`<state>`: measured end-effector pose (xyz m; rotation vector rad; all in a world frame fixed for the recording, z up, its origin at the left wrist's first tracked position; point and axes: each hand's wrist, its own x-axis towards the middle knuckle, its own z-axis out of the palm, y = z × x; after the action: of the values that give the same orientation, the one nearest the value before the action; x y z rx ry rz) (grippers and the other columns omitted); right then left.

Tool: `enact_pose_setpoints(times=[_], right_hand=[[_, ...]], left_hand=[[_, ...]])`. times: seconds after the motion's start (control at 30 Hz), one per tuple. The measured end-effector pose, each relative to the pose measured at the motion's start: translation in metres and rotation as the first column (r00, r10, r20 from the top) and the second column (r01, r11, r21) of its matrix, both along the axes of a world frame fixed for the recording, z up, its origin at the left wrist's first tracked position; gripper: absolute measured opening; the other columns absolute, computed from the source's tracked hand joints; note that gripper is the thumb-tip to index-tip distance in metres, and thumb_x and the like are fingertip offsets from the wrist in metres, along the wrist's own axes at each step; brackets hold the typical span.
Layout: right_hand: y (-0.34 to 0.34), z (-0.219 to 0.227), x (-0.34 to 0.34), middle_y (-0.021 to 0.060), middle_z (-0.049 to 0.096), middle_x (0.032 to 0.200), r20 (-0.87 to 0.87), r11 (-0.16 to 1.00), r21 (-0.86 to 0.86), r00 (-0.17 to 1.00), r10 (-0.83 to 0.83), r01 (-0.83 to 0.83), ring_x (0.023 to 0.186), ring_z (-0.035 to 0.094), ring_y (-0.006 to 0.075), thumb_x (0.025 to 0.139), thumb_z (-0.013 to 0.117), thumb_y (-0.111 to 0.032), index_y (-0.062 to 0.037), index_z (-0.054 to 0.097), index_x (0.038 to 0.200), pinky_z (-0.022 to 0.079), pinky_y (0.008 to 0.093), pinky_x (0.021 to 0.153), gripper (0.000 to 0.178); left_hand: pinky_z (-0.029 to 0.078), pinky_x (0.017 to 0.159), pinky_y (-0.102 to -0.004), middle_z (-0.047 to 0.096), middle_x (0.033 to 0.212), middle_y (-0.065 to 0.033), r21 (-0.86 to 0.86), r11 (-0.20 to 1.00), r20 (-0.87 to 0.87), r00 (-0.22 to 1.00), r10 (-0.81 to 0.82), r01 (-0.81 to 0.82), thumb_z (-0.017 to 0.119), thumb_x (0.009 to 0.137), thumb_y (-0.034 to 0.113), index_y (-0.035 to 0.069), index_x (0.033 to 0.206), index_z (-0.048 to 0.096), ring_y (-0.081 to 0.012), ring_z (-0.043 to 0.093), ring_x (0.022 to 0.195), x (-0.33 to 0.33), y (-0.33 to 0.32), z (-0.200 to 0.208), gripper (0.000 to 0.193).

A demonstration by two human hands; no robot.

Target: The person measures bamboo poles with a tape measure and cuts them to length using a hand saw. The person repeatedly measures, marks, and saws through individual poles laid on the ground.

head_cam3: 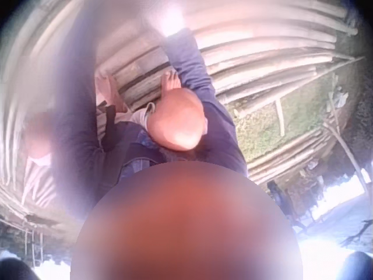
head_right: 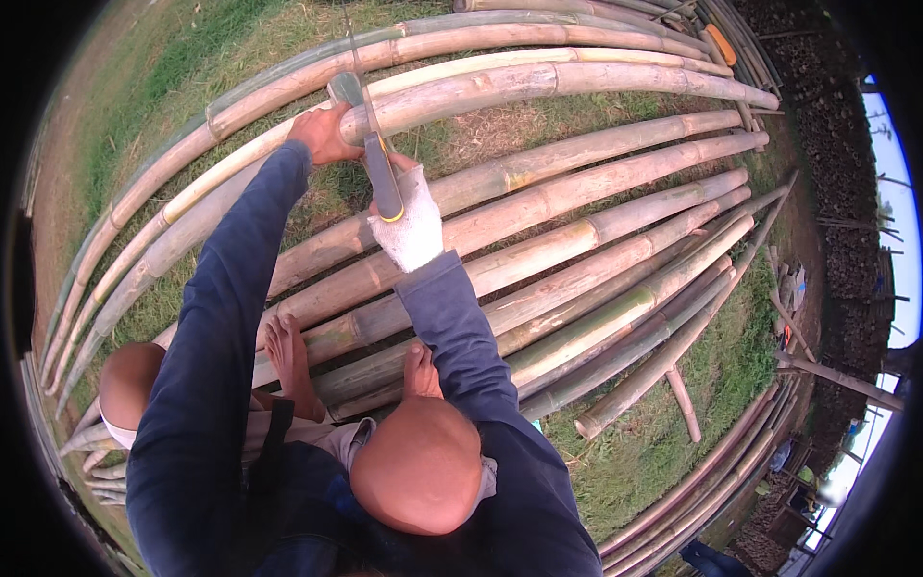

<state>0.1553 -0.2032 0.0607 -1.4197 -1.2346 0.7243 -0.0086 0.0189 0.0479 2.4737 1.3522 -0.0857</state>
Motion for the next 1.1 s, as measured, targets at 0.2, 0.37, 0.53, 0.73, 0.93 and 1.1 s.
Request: enact_pose_setpoints(times=[0.2,0.37,0.53,0.73,0.93,1.1], right_hand=[[-0.186,0.016,0.005,0.0094,0.064,0.111,0.036,0.997,0.064,0.998,0.041,-0.044,0.083,0.059,0.0119,0.094,0.063,0.002,-0.0015,0.051,0.146,0.053,0.0289,0.08,0.054],[-0.003,0.005,-0.004,0.0075,0.062,0.109,0.074,0.992,0.126,0.997,0.012,-0.021,0.089,0.058,0.015,0.096,0.061,0.005,-0.0031,0.05,0.146,0.052,0.0301,0.086,0.052],[-0.017,-0.031,0.002,0.0087,0.061,0.105,-0.028,1.0,0.014,1.0,0.009,-0.008,0.089,0.06,0.0148,0.096,0.067,0.002,-0.0034,0.051,0.144,0.053,0.0314,0.087,0.051],[-0.185,0.002,0.013,0.0105,0.062,0.108,0.139,0.993,0.111,0.99,0.022,-0.038,0.084,0.06,0.0156,0.095,0.06,0.001,-0.0013,0.052,0.141,0.052,0.0322,0.077,0.047],[0.034,-0.006,0.0,0.011,0.064,0.115,-0.023,0.989,0.131,0.997,0.078,-0.074,0.095,0.061,0.0174,0.097,0.067,0.001,-0.0013,0.053,0.14,0.052,0.0311,0.089,0.045],[-0.077,-0.02,0.009,0.0077,0.063,0.112,0.071,0.999,-0.034,0.997,-0.006,0.008,0.091,0.06,0.0144,0.097,0.061,0.002,-0.0009,0.054,0.141,0.052,0.0301,0.083,0.045]], left_hand=[[0.054,0.103,-0.0499,0.077,0.109,-0.0278,-0.043,0.999,0.026,0.999,0.021,-0.02,0.086,0.072,0.062,0.006,0.147,0.056,-0.0434,0.074,0.108,-0.002,0.003,-0.016,0.099],[0.056,0.099,-0.0498,0.077,0.109,-0.0258,0.024,0.999,0.039,0.999,0.035,-0.036,0.086,0.072,0.063,0.006,0.142,0.058,-0.0434,0.075,0.105,-0.001,-0.006,-0.002,0.094],[0.056,0.099,-0.0508,0.077,0.11,-0.0261,-0.018,1.0,0.012,1.0,-0.024,0.024,0.086,0.072,0.063,0.004,0.138,0.059,-0.0434,0.074,0.106,-0.002,-0.006,0.002,0.092],[0.056,0.1,-0.0503,0.077,0.106,-0.026,-0.003,1.0,0.037,0.999,0.012,-0.012,0.086,0.073,0.061,0.005,0.141,0.058,-0.0441,0.074,0.105,-0.004,-0.001,-0.008,0.093],[0.056,0.1,-0.0501,0.078,0.107,-0.0255,0.044,0.998,0.045,0.998,0.041,-0.043,0.088,0.072,0.063,0.005,0.14,0.059,-0.0431,0.075,0.105,-0.002,-0.012,0.0,0.094],[0.054,0.102,-0.0507,0.077,0.11,-0.0266,0.043,0.999,0.013,1.0,-0.006,0.006,0.087,0.074,0.062,0.005,0.143,0.056,-0.0432,0.074,0.109,-0.005,-0.007,-0.002,0.095]])
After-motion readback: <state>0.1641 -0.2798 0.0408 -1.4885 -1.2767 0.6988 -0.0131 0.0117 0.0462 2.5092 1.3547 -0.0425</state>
